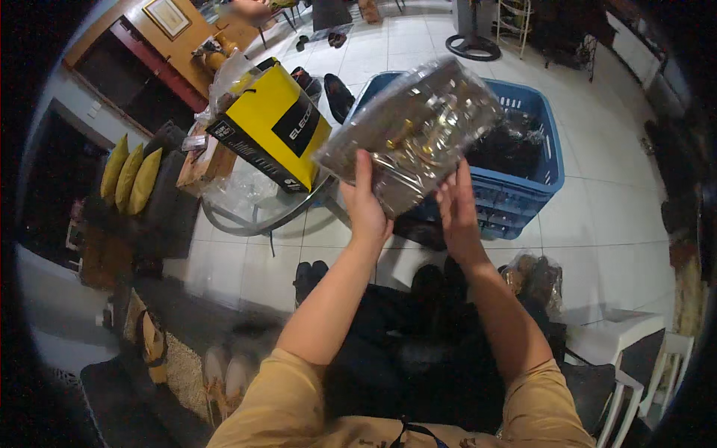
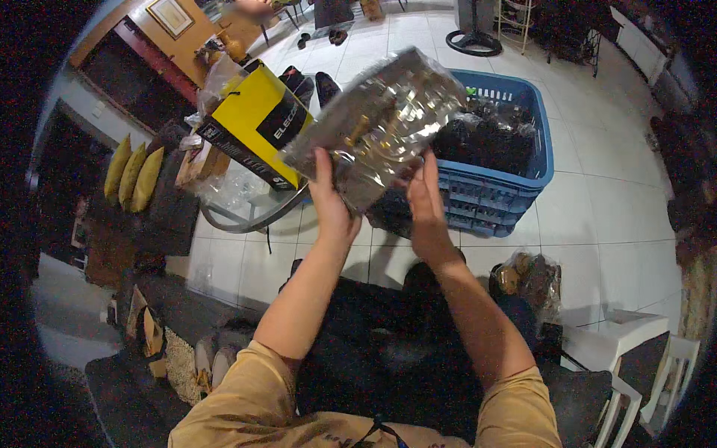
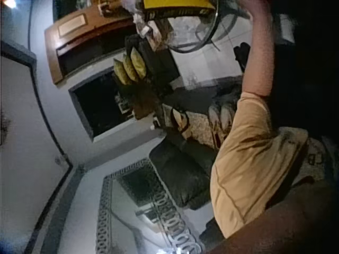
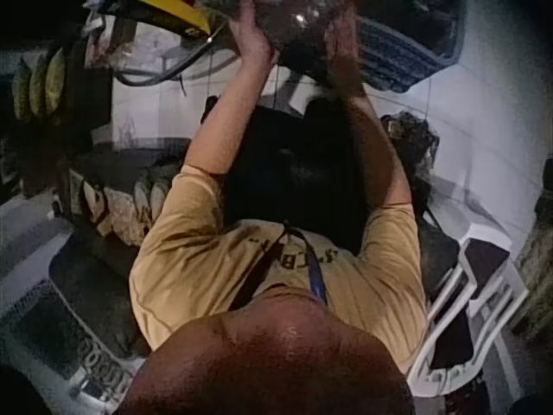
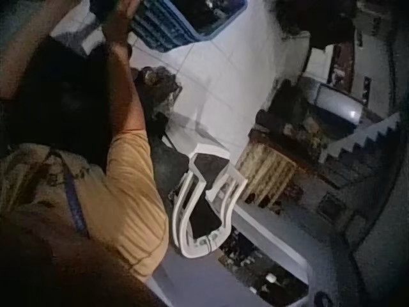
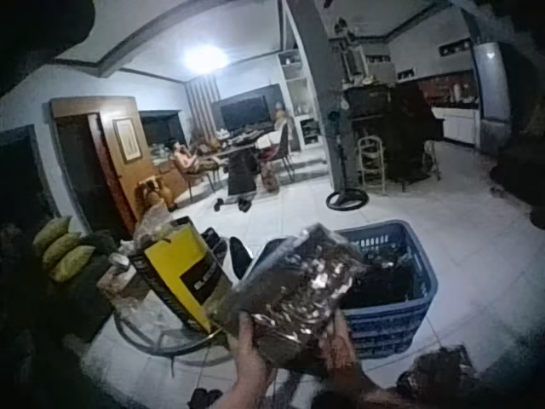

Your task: The person is lacing a leather boat shoe and adjusting the lace tension.

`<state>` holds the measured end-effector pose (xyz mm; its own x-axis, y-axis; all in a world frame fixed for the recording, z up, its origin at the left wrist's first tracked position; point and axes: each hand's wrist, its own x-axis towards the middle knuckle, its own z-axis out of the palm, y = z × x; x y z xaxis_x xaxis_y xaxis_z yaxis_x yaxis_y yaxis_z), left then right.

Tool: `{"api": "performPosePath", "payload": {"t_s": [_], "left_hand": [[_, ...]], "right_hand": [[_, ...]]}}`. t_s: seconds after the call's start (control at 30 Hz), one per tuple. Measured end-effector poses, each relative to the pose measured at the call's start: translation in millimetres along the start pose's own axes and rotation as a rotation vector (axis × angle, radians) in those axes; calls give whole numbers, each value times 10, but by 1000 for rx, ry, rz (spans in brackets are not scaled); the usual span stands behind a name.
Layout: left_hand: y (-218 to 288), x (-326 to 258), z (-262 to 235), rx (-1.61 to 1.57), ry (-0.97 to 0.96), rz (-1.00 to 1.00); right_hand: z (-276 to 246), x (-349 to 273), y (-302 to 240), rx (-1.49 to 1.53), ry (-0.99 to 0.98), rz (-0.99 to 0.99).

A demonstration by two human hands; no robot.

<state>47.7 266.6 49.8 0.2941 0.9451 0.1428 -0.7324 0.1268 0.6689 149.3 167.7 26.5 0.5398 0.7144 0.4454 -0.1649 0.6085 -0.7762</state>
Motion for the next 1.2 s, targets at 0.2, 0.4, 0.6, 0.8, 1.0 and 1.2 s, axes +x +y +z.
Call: {"api": "performPosePath", "payload": {"t_s": [0.2,0.4,0.6,0.8,1.0,1.2], "left_hand": [[-195,-103,-88,136,-117,-210],[-41,169,-292,182,-357,-396],[-124,124,-257,426,-363,-485],[-136,92,-250,356,-322,-502],[-84,158,-356,437,-327,-541],[-6,221,-461,861,-448,-315]], "right_hand": [[-333,-86,115,-275,85,-163],[-615,38,132,173,197,356],[-419,111,-80,-256,55,225],[-381,105,-126,-32,73,342],[-376,50,-43,-195,-26,221],[-247,-365,652,-322,-70,294]]}}
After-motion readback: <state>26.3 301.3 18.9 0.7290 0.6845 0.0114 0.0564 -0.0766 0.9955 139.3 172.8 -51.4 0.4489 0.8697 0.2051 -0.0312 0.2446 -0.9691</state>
